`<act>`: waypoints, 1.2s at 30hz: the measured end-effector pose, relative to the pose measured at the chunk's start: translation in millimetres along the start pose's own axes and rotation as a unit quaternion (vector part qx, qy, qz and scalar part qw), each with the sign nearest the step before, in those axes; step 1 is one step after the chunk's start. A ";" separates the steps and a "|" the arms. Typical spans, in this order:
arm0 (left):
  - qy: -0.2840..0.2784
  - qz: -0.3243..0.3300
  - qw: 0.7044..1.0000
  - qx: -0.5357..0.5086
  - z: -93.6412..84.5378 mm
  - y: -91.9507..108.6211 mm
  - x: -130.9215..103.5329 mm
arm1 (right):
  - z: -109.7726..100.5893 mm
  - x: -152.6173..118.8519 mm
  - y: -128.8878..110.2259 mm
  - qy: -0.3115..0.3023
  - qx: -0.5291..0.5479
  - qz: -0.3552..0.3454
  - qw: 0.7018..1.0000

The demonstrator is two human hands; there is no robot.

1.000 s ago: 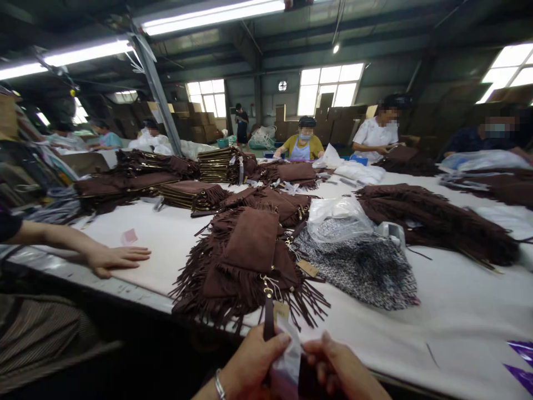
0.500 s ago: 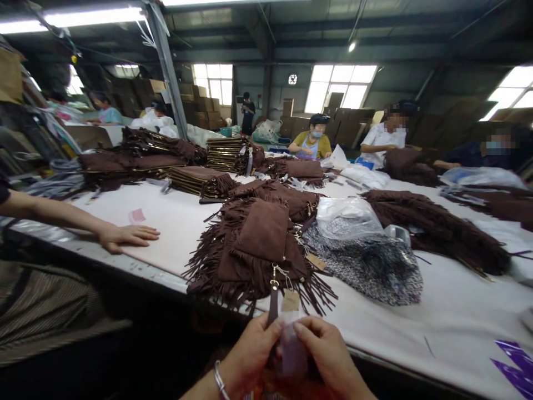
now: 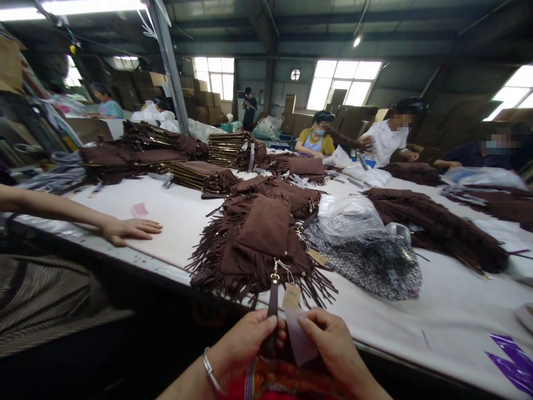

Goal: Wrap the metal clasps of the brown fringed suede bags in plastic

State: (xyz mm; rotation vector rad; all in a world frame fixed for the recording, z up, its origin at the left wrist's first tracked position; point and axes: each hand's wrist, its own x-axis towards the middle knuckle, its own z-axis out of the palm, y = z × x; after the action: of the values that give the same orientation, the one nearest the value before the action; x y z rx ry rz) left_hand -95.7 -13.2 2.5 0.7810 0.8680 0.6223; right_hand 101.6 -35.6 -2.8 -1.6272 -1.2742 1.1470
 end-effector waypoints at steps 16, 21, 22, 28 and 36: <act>0.052 0.116 0.986 0.105 22.3 29.2 14.4 | 3.8 -29.3 11.1 -0.040 -0.023 -0.001 0.999; 0.073 0.154 0.977 0.131 21.5 24.6 13.9 | 7.8 -30.2 15.0 -0.041 -0.012 0.000 0.999; 0.078 0.155 0.976 0.130 22.0 24.2 13.5 | 8.5 -30.5 13.8 -0.040 -0.008 0.002 0.999; 0.069 0.154 0.978 0.120 27.4 19.1 13.9 | 9.7 -33.5 8.6 -0.042 0.037 0.026 0.998; 0.072 0.159 0.978 0.117 28.6 19.7 15.2 | 6.0 -38.7 11.7 -0.039 0.037 0.030 0.998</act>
State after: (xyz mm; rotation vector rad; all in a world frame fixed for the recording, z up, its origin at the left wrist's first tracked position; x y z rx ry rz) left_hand -67.0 -0.3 23.7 1.1119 0.9683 0.8767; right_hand 95.5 -75.7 -8.1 -1.5898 -1.2226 1.2903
